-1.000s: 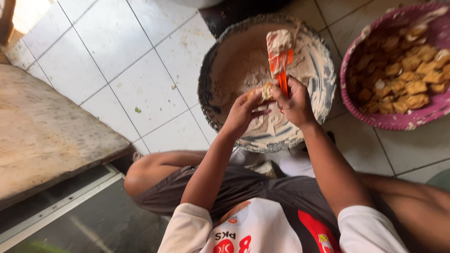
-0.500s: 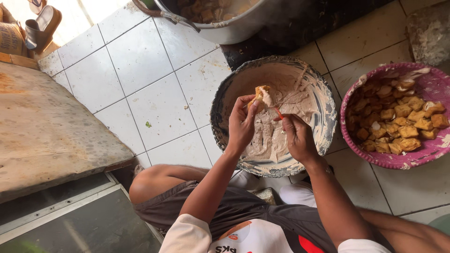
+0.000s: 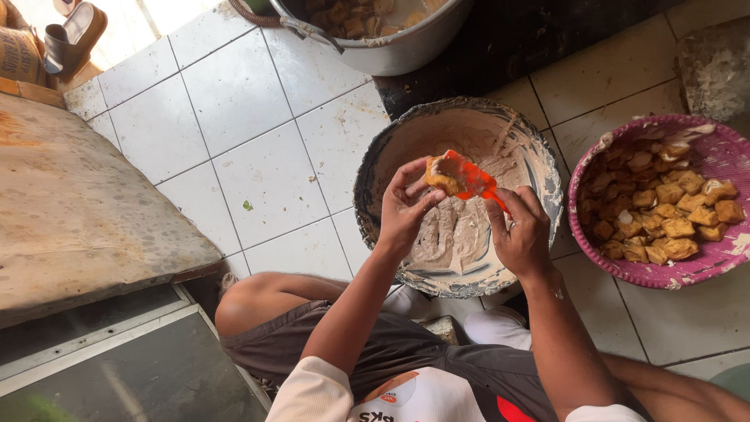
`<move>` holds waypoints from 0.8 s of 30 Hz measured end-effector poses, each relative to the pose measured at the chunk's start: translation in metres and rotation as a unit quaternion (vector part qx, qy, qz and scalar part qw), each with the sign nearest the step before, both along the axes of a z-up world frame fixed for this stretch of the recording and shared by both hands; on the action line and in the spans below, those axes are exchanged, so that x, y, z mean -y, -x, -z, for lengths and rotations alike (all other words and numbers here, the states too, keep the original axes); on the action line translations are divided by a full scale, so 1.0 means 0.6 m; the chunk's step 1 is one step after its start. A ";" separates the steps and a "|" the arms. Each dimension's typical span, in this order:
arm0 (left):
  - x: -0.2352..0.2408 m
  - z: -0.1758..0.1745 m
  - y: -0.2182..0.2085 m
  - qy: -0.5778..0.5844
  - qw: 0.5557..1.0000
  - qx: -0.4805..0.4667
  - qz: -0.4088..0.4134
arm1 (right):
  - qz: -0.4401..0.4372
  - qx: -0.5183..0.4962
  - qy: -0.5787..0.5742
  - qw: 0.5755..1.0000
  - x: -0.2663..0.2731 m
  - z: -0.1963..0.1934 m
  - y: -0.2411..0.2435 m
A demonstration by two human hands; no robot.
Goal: The person scoops a thick batter onto small fried pieces using an orange spatula, then drops the coated pieces into a large pot of hot oil. The person repeats this process continuously, occasionally using a strainer to remove cooked pieces from the oil.
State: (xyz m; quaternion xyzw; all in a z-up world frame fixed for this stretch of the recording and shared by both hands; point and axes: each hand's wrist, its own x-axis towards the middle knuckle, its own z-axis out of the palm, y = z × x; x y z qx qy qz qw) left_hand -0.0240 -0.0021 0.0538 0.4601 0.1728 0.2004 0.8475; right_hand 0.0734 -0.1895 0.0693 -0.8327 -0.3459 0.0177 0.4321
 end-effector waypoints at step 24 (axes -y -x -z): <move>-0.005 0.051 -0.011 0.121 0.966 -0.184 -0.138 | -0.056 -0.365 -0.054 0.928 0.015 0.042 -0.022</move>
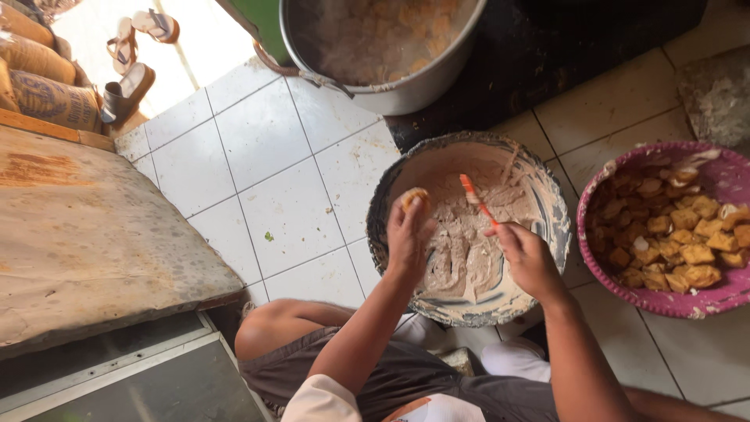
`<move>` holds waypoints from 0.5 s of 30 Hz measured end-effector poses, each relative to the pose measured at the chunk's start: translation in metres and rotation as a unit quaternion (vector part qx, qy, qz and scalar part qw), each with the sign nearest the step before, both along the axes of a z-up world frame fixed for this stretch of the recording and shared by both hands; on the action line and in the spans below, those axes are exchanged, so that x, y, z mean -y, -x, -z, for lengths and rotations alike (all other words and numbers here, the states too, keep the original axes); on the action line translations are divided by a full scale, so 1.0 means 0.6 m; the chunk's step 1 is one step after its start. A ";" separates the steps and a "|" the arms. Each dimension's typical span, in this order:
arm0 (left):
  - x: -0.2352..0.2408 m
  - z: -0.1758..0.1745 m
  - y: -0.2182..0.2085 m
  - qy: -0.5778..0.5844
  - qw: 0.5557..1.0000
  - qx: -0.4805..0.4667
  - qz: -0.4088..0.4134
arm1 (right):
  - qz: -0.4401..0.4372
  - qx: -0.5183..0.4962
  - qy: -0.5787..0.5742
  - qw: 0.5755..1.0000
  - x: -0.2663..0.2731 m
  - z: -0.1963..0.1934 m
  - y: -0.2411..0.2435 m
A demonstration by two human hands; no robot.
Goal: The person scoops a thick batter onto small fried pieces using an orange spatula, then drops the coated pieces into a large pot of hot oil. The person repeats this process continuously, occasionally using a strainer to remove cooked pieces from the oil.
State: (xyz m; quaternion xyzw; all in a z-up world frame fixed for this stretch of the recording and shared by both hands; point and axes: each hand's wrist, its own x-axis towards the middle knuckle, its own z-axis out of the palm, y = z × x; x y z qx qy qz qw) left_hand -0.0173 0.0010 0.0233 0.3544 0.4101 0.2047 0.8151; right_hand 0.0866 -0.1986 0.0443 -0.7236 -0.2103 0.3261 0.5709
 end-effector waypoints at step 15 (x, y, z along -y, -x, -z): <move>-0.170 -0.147 -0.194 -0.438 0.892 0.096 -0.060 | 0.263 -0.138 -0.251 0.921 0.101 -0.006 -0.074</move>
